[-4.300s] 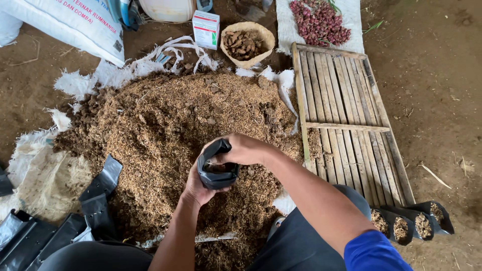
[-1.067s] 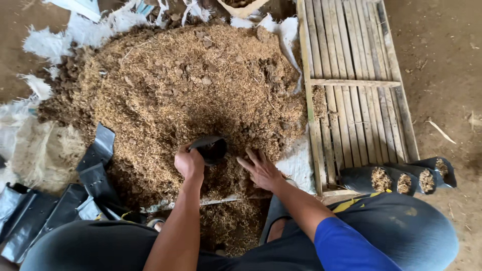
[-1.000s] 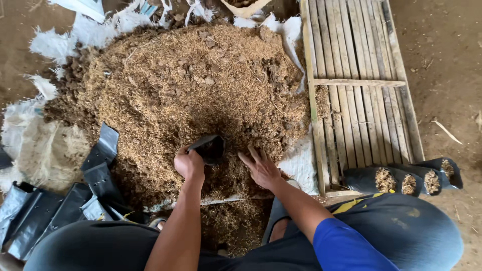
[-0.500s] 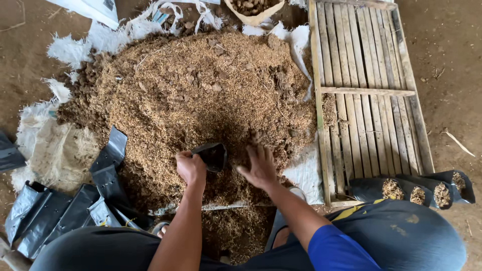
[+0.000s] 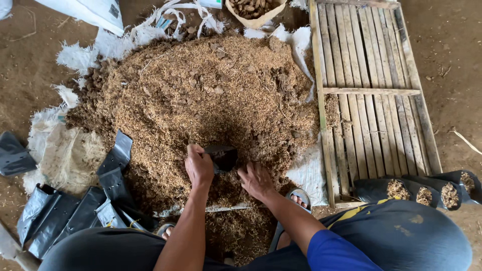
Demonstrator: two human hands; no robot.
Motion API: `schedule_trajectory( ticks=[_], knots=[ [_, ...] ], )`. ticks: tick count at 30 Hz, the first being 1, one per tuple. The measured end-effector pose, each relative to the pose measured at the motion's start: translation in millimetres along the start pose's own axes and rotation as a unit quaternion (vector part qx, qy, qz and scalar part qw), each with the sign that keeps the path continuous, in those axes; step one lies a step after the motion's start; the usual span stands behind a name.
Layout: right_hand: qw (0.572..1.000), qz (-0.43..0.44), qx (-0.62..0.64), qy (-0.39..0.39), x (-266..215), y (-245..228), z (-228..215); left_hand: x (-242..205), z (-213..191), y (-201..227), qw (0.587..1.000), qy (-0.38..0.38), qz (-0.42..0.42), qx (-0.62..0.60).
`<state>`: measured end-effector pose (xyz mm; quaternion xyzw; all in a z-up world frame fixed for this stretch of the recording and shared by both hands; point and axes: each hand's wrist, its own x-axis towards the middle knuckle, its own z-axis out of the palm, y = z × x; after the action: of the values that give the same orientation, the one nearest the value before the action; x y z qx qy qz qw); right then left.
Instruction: The person fills small black nursery bags with a mixture of soil and rice husks by hand, then lines them up on a bamboo rack.
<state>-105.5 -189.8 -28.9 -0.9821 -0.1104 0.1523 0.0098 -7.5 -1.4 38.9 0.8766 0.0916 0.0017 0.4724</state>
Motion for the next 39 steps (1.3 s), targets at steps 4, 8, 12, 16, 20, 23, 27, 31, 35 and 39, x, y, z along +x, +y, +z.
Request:
schedule_trajectory(
  ticks=[4,8,12,16,20,23,27,31,35,39],
  knots=[
    [0.999,0.013,0.037,-0.012,18,11,36,5,6,-12,1.000,-0.017,0.010,-0.012],
    [0.938,0.155,0.311,-0.006,24,23,-8,14,17,-33,0.997,-0.030,0.078,0.009],
    [0.690,0.313,0.652,0.031,40,53,-32,16,27,-44,0.985,-0.078,0.127,0.084],
    [0.593,0.332,0.732,0.054,54,45,-101,5,19,-8,0.985,-0.100,0.113,0.088],
    [0.497,0.278,0.810,0.137,90,44,-105,10,18,-2,0.976,-0.138,0.102,0.131],
    [0.465,0.242,0.833,0.176,91,24,-132,24,26,-16,0.975,-0.151,0.103,0.129],
    [0.449,0.192,0.846,0.214,120,15,-113,38,33,-30,0.975,-0.143,0.151,0.079],
    [0.538,0.197,0.780,0.252,93,-25,-160,52,43,-42,0.970,-0.160,0.170,0.072],
    [0.517,0.131,0.793,0.294,99,-32,-146,60,51,-57,0.969,-0.159,0.174,0.073],
    [0.520,0.106,0.800,0.280,91,-35,-149,57,48,-55,0.970,-0.149,0.180,0.070]
  ],
)
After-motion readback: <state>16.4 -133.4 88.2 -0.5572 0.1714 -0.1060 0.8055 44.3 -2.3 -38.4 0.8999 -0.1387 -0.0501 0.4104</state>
